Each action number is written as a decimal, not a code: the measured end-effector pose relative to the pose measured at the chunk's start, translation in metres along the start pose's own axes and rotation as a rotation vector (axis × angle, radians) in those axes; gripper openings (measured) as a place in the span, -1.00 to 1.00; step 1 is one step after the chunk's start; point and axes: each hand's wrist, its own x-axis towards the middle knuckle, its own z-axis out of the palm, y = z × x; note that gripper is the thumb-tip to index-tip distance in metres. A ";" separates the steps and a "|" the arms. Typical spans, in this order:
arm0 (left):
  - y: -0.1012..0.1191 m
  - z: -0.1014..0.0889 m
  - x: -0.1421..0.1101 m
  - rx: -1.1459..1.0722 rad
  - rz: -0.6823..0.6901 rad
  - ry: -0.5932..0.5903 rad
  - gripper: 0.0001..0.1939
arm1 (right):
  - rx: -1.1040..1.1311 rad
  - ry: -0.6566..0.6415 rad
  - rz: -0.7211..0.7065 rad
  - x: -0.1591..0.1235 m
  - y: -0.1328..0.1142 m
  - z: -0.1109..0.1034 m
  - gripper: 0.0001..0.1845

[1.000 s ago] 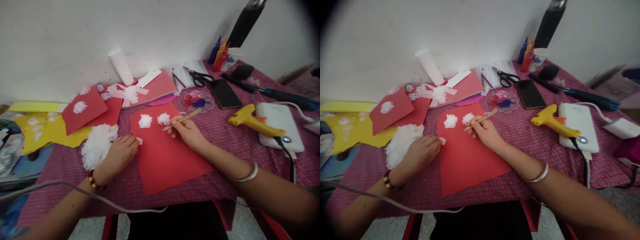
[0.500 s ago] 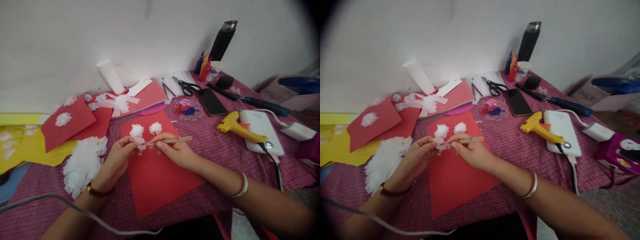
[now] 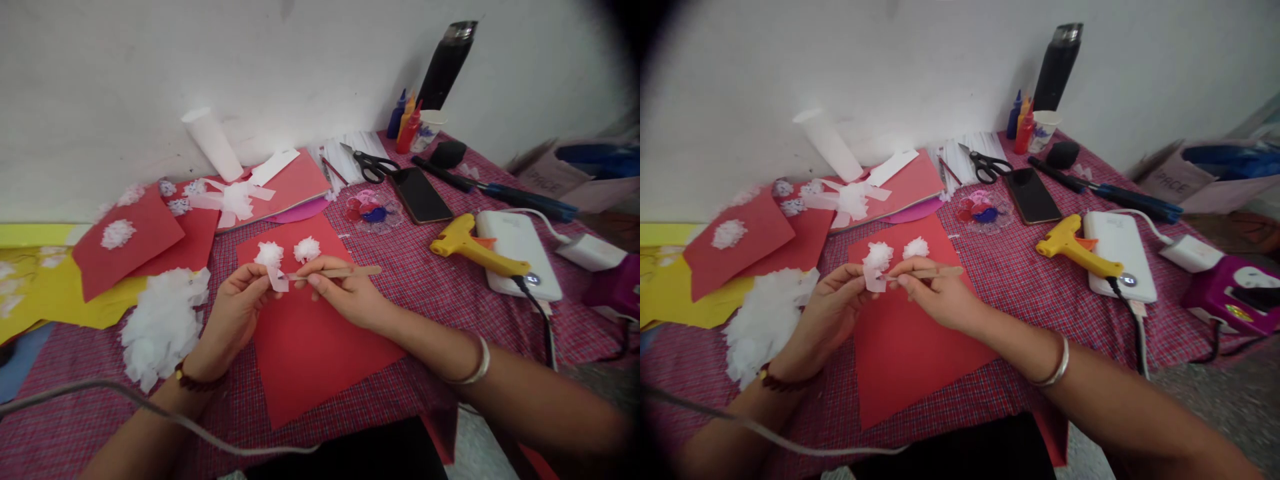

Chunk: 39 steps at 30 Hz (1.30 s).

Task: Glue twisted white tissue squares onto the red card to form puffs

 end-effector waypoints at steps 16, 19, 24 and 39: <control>-0.004 0.000 -0.026 0.775 0.711 -0.182 -0.89 | 0.573 0.096 0.406 -0.006 -0.001 0.000 -0.88; -0.006 0.003 -0.025 0.468 0.379 -0.126 -0.89 | 0.549 -0.023 0.362 -0.006 -0.006 -0.007 -0.88; -0.005 0.007 -0.027 0.204 0.120 -0.219 -0.83 | 0.390 -0.032 0.318 -0.006 -0.002 -0.005 -0.81; 0.005 0.013 0.081 1.447 0.641 -0.477 -0.84 | 0.045 0.270 0.233 0.035 0.023 -0.037 -0.78</control>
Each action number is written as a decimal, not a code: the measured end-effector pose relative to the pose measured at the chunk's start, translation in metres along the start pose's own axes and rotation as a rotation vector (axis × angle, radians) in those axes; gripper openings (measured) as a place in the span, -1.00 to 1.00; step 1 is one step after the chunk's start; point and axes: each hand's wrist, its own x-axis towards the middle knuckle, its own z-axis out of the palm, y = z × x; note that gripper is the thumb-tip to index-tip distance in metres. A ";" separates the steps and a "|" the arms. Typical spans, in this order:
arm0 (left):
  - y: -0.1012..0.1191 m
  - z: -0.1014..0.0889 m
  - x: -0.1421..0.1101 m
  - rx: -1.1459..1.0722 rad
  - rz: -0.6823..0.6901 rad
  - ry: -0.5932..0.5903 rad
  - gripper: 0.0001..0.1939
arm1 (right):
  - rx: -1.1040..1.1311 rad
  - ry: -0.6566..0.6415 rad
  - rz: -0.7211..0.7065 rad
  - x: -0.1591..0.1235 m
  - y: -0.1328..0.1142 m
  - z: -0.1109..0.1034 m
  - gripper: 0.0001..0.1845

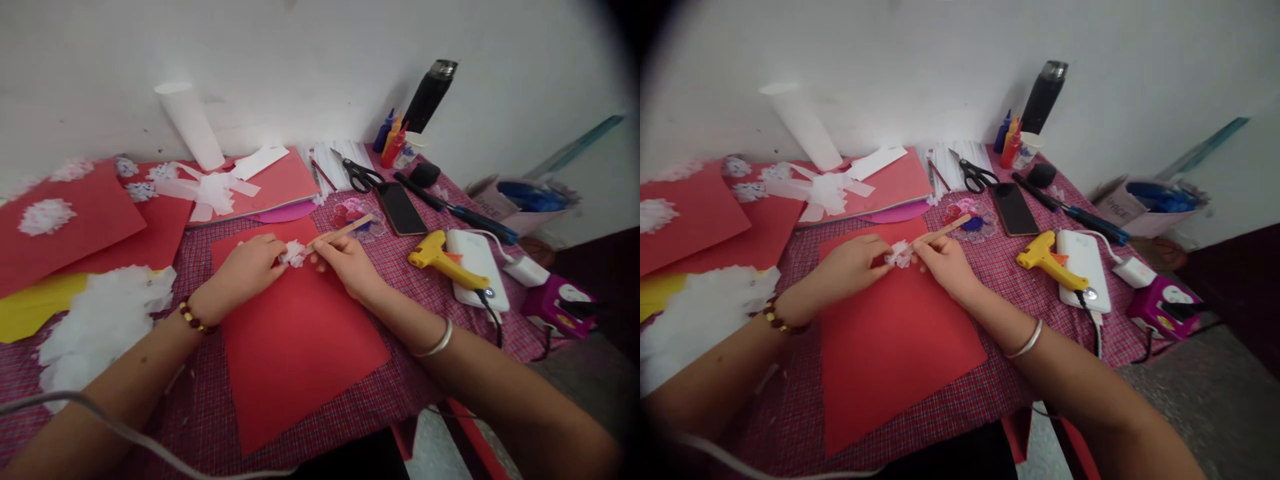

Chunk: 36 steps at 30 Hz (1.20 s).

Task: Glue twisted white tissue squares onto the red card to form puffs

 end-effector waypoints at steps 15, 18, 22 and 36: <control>-0.003 0.007 0.008 -0.193 -0.108 0.086 -0.79 | -0.630 -0.165 -0.274 0.001 0.006 0.007 -0.82; -0.004 0.007 0.008 -0.172 -0.111 0.080 -0.79 | -0.699 -0.178 -0.263 0.000 0.005 0.007 -0.83; -0.002 0.005 0.008 -0.136 -0.102 0.044 -0.79 | -0.821 -0.194 -0.278 -0.003 0.001 0.010 -0.78; 0.002 0.001 0.008 -0.164 -0.131 0.045 -0.78 | -0.510 -0.006 -0.083 0.011 0.014 0.011 -0.74</control>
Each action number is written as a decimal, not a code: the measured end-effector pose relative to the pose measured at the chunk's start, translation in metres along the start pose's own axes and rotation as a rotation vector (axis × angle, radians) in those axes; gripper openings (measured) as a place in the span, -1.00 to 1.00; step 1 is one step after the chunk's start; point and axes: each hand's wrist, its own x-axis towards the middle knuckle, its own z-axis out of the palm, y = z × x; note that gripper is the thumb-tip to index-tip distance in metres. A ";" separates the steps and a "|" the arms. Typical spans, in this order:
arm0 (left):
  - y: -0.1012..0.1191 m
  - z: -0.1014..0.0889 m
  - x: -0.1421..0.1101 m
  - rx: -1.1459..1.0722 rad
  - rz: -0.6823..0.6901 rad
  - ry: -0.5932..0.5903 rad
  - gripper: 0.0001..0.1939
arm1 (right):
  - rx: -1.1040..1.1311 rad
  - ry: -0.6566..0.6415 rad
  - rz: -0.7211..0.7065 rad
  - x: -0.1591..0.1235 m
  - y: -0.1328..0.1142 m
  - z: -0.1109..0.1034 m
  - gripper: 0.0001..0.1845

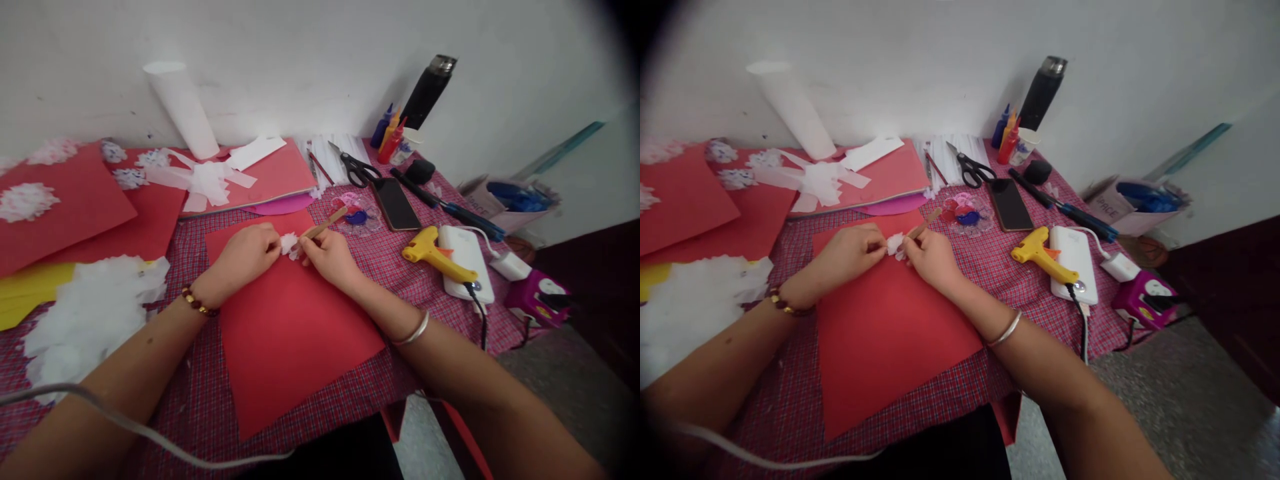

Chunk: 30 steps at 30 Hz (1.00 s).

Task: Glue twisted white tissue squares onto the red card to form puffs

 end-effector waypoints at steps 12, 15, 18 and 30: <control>-0.002 0.004 -0.004 0.072 0.036 0.035 -0.80 | -0.397 -0.099 -0.355 -0.017 -0.017 -0.003 -0.80; -0.002 0.007 -0.003 0.106 0.058 0.053 -0.77 | -0.074 0.031 -0.261 -0.019 -0.018 -0.011 -0.79; -0.005 0.003 -0.001 0.089 0.115 0.010 -0.76 | 0.346 0.102 -0.091 -0.020 -0.015 -0.018 -0.81; -0.016 -0.089 -0.154 0.026 -0.178 -0.020 -0.84 | 0.565 -0.202 0.122 -0.035 -0.011 -0.013 -0.85</control>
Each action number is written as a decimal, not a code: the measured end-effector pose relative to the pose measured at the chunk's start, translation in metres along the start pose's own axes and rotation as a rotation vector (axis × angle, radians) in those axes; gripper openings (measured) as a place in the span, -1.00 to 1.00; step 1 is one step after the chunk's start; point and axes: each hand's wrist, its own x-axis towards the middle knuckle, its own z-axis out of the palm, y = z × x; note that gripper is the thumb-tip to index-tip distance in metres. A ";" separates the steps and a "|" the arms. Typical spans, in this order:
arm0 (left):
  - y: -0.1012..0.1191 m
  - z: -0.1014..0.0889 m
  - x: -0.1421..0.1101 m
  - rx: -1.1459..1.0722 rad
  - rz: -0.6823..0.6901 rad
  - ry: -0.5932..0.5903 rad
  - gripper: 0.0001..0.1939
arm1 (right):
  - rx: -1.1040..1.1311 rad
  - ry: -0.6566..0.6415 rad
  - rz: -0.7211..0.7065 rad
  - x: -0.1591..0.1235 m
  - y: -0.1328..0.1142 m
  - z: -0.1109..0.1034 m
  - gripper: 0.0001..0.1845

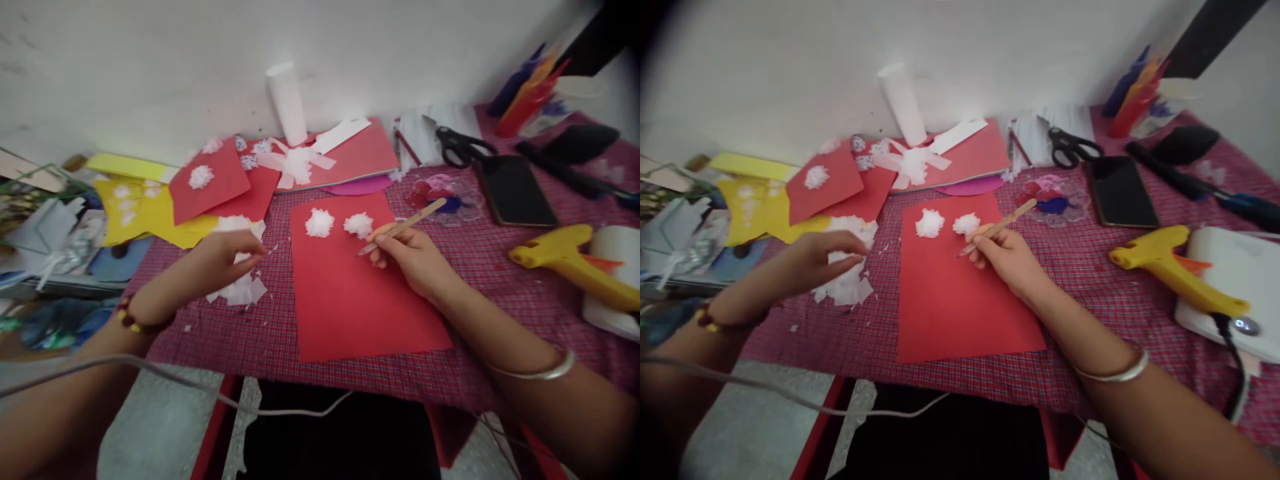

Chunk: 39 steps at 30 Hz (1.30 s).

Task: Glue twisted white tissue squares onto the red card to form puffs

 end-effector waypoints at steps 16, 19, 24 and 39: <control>-0.011 0.051 -0.048 -0.280 -0.368 0.030 -0.86 | -0.084 -0.016 -0.033 0.000 0.005 0.000 -0.85; 0.006 0.028 -0.037 -0.273 -0.315 0.168 -0.84 | -0.072 -0.018 -0.070 0.000 0.005 0.000 -0.85; 0.039 0.026 0.007 -0.664 -0.354 0.220 -0.83 | -0.043 -0.008 -0.184 -0.006 -0.005 0.004 -0.83; 0.067 0.086 0.069 -1.361 -0.426 0.068 -0.84 | -0.041 -0.098 -0.244 -0.006 -0.006 0.014 -0.85</control>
